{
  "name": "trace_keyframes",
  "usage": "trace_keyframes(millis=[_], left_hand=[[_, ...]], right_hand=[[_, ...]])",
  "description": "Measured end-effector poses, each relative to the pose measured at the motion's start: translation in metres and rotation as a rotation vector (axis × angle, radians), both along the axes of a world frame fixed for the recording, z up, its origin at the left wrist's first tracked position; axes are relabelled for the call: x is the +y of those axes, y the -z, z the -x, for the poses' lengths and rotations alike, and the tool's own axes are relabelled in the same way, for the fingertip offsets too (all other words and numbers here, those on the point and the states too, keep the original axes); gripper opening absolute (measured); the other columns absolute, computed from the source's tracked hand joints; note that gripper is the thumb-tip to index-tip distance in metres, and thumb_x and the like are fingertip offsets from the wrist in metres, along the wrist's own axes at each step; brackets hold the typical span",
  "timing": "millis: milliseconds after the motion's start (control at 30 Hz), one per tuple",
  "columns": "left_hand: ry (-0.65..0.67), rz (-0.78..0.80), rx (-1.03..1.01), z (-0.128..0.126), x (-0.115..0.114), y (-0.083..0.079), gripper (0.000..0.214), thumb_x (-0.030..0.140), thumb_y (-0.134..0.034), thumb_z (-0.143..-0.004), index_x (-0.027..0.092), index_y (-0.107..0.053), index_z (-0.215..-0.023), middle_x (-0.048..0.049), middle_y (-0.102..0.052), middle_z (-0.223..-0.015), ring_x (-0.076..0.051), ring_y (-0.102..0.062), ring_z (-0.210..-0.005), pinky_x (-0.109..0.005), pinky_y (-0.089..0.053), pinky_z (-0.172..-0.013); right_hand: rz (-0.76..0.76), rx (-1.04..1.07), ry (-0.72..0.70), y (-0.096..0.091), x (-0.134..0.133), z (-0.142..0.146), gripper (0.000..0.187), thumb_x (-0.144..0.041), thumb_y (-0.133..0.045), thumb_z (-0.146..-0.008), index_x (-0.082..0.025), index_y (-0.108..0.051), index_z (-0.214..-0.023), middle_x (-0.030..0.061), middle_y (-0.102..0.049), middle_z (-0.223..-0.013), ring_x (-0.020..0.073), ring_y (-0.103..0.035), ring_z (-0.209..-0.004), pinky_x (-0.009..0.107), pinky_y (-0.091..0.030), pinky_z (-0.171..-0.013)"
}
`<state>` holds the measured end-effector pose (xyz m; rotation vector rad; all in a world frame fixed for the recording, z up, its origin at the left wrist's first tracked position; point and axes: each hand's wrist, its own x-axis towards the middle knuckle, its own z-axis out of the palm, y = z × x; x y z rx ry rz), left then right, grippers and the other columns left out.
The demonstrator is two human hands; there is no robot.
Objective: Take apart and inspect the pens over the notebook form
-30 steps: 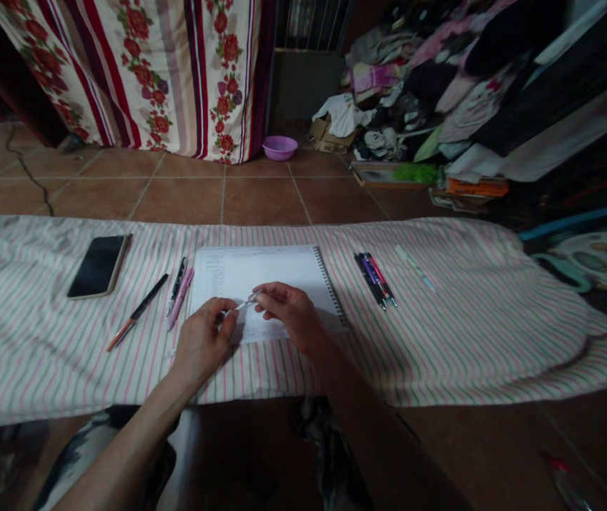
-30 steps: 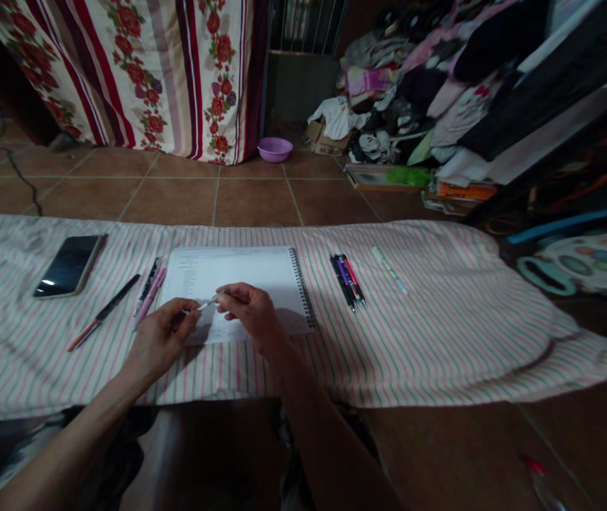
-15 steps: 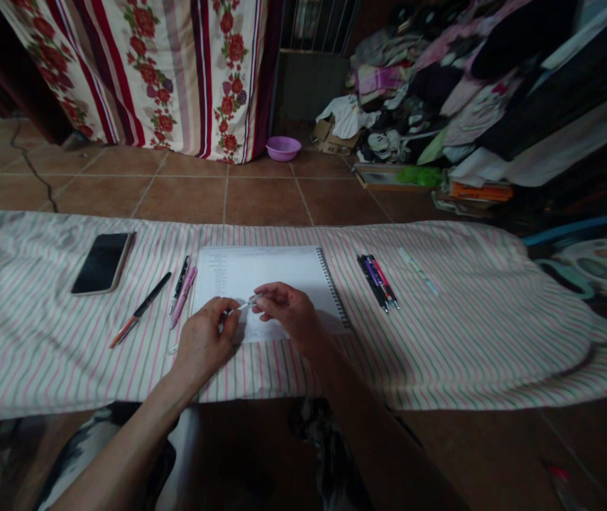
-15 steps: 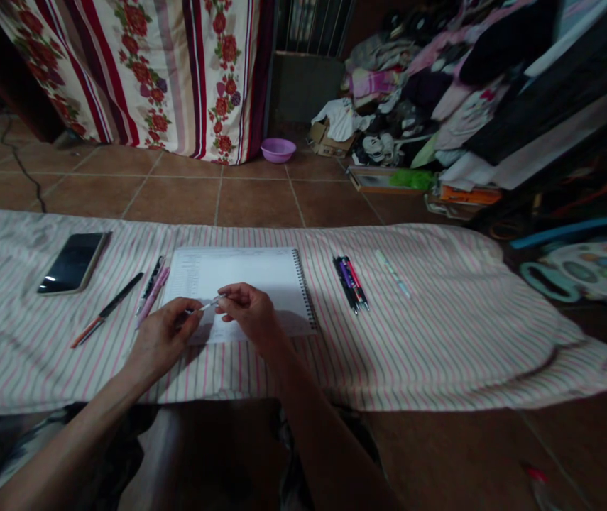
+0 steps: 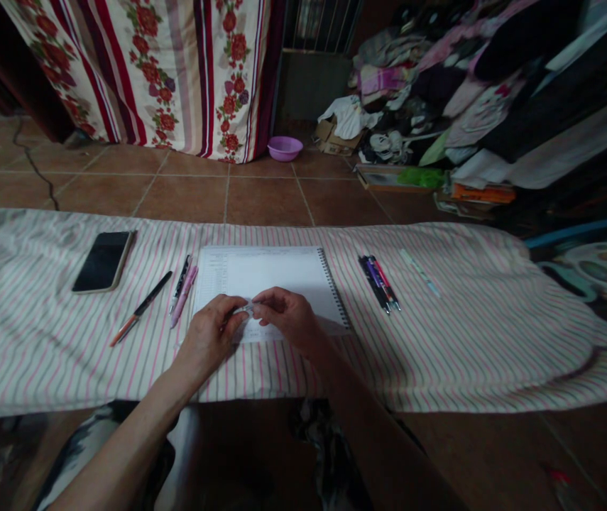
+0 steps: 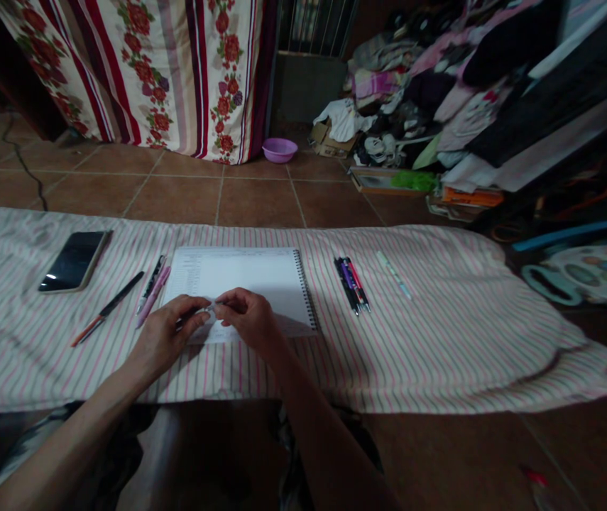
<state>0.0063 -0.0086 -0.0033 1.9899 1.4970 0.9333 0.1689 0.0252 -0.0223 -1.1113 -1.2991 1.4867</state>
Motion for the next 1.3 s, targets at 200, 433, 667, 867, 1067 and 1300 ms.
trace_keyframes(millis=[200, 433, 667, 867, 1067, 1300], left_hand=[[0.004, -0.038, -0.022, -0.001, 0.001, 0.007, 0.018, 0.026, -0.054, -0.084, 0.018, -0.060, -0.099, -0.0061, -0.064, -0.093, -0.017, -0.062, -0.083, -0.032, -0.051, -0.073], [0.035, -0.085, 0.087, 0.000, 0.001, 0.005, 0.024, 0.033, -0.050, -0.088, 0.017, -0.067, -0.088, -0.0073, -0.066, -0.093, -0.018, -0.064, -0.082, -0.029, -0.050, -0.071], [0.043, -0.036, 0.179, -0.001, -0.001, 0.001, 0.027, 0.036, -0.045, -0.090, 0.019, -0.066, -0.084, -0.0010, -0.063, -0.070, -0.014, -0.060, -0.065, -0.023, -0.042, -0.059], [0.114, -0.061, 0.135, -0.001, 0.002, 0.000, 0.028, 0.034, -0.044, -0.091, 0.018, -0.064, -0.083, 0.0011, -0.055, -0.065, -0.012, -0.055, -0.061, -0.022, -0.039, -0.056], [0.129, -0.103, 0.209, -0.002, 0.002, -0.001, 0.031, 0.034, -0.039, -0.093, 0.017, -0.064, -0.083, -0.0002, -0.056, -0.066, -0.013, -0.057, -0.063, -0.023, -0.041, -0.058], [0.140, -0.188, 0.336, -0.005, 0.002, -0.001, 0.037, 0.037, -0.034, -0.094, 0.016, -0.064, -0.088, -0.0026, -0.059, -0.069, -0.015, -0.057, -0.065, -0.025, -0.043, -0.060]], right_hand=[[-0.025, -0.027, -0.025, -0.002, -0.002, 0.000, 0.016, -0.031, -0.066, -0.067, -0.020, -0.062, -0.077, -0.0035, -0.061, -0.059, 0.0100, -0.059, -0.055, 0.022, -0.049, -0.052], [-0.097, -0.116, -0.049, -0.012, -0.007, -0.003, 0.011, -0.027, -0.063, -0.070, -0.019, -0.062, -0.077, -0.0039, -0.060, -0.058, 0.0084, -0.055, -0.051, 0.021, -0.046, -0.052], [-0.194, -0.229, -0.049, -0.017, -0.010, -0.004, 0.010, -0.029, -0.060, -0.075, -0.018, -0.061, -0.078, -0.0031, -0.059, -0.058, 0.0088, -0.055, -0.051, 0.021, -0.045, -0.052], [-0.308, -0.381, -0.034, -0.022, -0.011, -0.007, 0.013, -0.032, -0.059, -0.078, -0.019, -0.062, -0.076, -0.0028, -0.060, -0.058, 0.0087, -0.055, -0.052, 0.020, -0.043, -0.054], [-0.401, -0.505, -0.009, -0.022, -0.013, -0.007, 0.013, -0.030, -0.057, -0.080, -0.019, -0.061, -0.073, -0.0022, -0.063, -0.061, 0.0084, -0.054, -0.053, 0.020, -0.041, -0.056], [-0.483, -0.723, 0.041, -0.023, -0.014, -0.002, 0.032, -0.036, -0.045, -0.087, -0.018, -0.054, -0.062, -0.0021, -0.055, -0.053, 0.0089, -0.050, -0.051, 0.021, -0.035, -0.055]])
